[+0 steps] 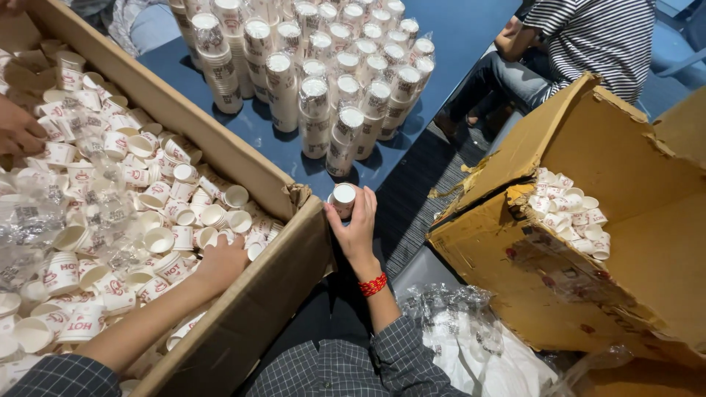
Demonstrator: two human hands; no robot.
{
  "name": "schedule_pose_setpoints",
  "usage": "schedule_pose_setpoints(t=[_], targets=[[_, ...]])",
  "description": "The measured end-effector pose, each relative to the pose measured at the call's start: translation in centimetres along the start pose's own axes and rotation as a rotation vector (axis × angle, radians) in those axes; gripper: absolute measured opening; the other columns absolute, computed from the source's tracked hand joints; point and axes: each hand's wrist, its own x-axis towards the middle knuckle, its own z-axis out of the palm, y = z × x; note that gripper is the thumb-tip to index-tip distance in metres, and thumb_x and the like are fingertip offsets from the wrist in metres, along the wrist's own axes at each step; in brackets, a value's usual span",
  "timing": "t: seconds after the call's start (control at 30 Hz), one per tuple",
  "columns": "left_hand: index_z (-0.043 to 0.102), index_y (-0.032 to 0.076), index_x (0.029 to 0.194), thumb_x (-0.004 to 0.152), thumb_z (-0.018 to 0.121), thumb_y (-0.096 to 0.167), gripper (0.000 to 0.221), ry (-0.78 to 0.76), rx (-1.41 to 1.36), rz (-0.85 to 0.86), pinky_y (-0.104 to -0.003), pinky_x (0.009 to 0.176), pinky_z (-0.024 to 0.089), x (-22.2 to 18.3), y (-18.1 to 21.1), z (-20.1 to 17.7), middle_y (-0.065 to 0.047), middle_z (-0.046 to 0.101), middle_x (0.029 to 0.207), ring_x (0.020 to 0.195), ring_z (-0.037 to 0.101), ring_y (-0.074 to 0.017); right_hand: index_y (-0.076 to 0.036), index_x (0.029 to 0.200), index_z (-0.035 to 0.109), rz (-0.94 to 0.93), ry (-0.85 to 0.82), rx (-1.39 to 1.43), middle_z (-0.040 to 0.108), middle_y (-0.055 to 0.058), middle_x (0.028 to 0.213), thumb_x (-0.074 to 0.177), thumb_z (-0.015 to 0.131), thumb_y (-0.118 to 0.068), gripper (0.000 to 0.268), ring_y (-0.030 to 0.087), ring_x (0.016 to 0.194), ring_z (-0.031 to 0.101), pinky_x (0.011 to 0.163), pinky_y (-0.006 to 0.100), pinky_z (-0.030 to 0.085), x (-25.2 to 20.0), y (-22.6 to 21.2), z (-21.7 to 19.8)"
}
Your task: The person is sorting and stacking paper cups from large cardboard boxes and placing them into clear plastic sleeves for packaging.
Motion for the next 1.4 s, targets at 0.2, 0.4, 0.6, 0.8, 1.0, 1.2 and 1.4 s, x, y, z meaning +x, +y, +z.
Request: schedule_pose_setpoints(t=[0.2, 0.4, 0.6, 0.8, 1.0, 1.2, 1.4], targets=[[0.074, 0.008, 0.107, 0.088, 0.065, 0.022, 0.025, 0.079, 0.152, 0.091, -0.046, 0.079, 0.06, 3.1, -2.8, 5.1, -0.01, 0.064, 0.125, 0.124, 0.055, -0.0407, -0.004, 0.123, 0.059, -0.006, 0.011, -0.006, 0.065, 0.012, 0.118, 0.093, 0.075, -0.03, 0.043, 0.037, 0.122, 0.054, 0.119, 0.055, 0.031, -0.1, 0.0, 0.2], [0.051, 0.041, 0.142, 0.076, 0.08, 0.041, 0.072, -0.067, -0.069, 0.156, -0.044, 0.092, 0.053, 1.3, -2.5, -3.9, -0.007, 0.072, 0.105, 0.109, 0.062, -0.0326, -0.004, 0.122, 0.059, -0.02, 0.017, -0.007, 0.064, 0.013, 0.118, 0.092, 0.075, -0.028, 0.042, 0.036, 0.12, 0.055, 0.119, 0.054, 0.033, 0.0, -0.1, -0.1], [0.058, 0.031, 0.138, 0.081, 0.077, 0.047, 0.062, 0.053, -0.327, -0.067, -0.042, 0.075, 0.057, -1.8, -2.8, -15.1, -0.009, 0.073, 0.086, 0.08, 0.074, -0.0243, 0.0, 0.135, 0.051, -0.022, -0.022, 0.037, 0.06, 0.018, 0.129, 0.091, 0.075, -0.032, 0.059, 0.037, 0.125, 0.054, 0.118, 0.051, 0.034, 0.3, -0.6, -1.3], [0.05, 0.039, 0.159, 0.092, 0.076, 0.033, 0.073, -0.01, -0.54, -0.312, -0.036, 0.058, 0.055, -8.8, 2.7, -27.5, -0.014, 0.076, 0.082, 0.064, 0.074, -0.0211, 0.003, 0.157, 0.03, 0.021, 0.121, 0.359, 0.05, 0.023, 0.154, 0.1, 0.059, -0.062, 0.091, 0.032, 0.148, 0.045, 0.129, 0.047, 0.028, -0.1, -2.1, -5.6], [0.064, 0.013, 0.139, 0.081, 0.079, 0.022, 0.06, -0.056, -1.391, 0.248, -0.028, 0.08, 0.058, -9.6, 10.5, -22.7, -0.009, 0.072, 0.118, 0.099, 0.07, -0.0137, -0.005, 0.158, 0.026, 0.112, -0.264, 0.899, 0.04, 0.02, 0.158, 0.086, 0.069, -0.075, 0.109, 0.032, 0.148, 0.048, 0.125, 0.049, 0.039, -0.9, -12.1, -9.6], [0.053, 0.012, 0.146, 0.082, 0.072, 0.016, 0.067, -0.183, -1.512, 0.115, -0.029, 0.08, 0.057, -7.7, 12.6, -19.7, -0.006, 0.071, 0.117, 0.1, 0.069, -0.0112, -0.009, 0.153, 0.044, 0.042, -0.221, 0.72, 0.045, 0.014, 0.151, 0.094, 0.078, -0.047, 0.078, 0.026, 0.141, 0.044, 0.123, 0.039, 0.034, -4.0, -10.7, -9.7], [0.036, 0.019, 0.164, 0.104, 0.057, 0.031, 0.065, -0.289, -1.857, -0.082, -0.032, 0.078, 0.055, -7.4, 10.6, -13.3, -0.01, 0.067, 0.136, 0.101, 0.067, -0.0206, -0.011, 0.145, 0.051, 0.125, -0.122, 0.556, 0.045, 0.017, 0.146, 0.088, 0.081, -0.032, 0.068, 0.027, 0.138, 0.046, 0.121, 0.039, 0.037, -4.1, -11.5, -9.9]])
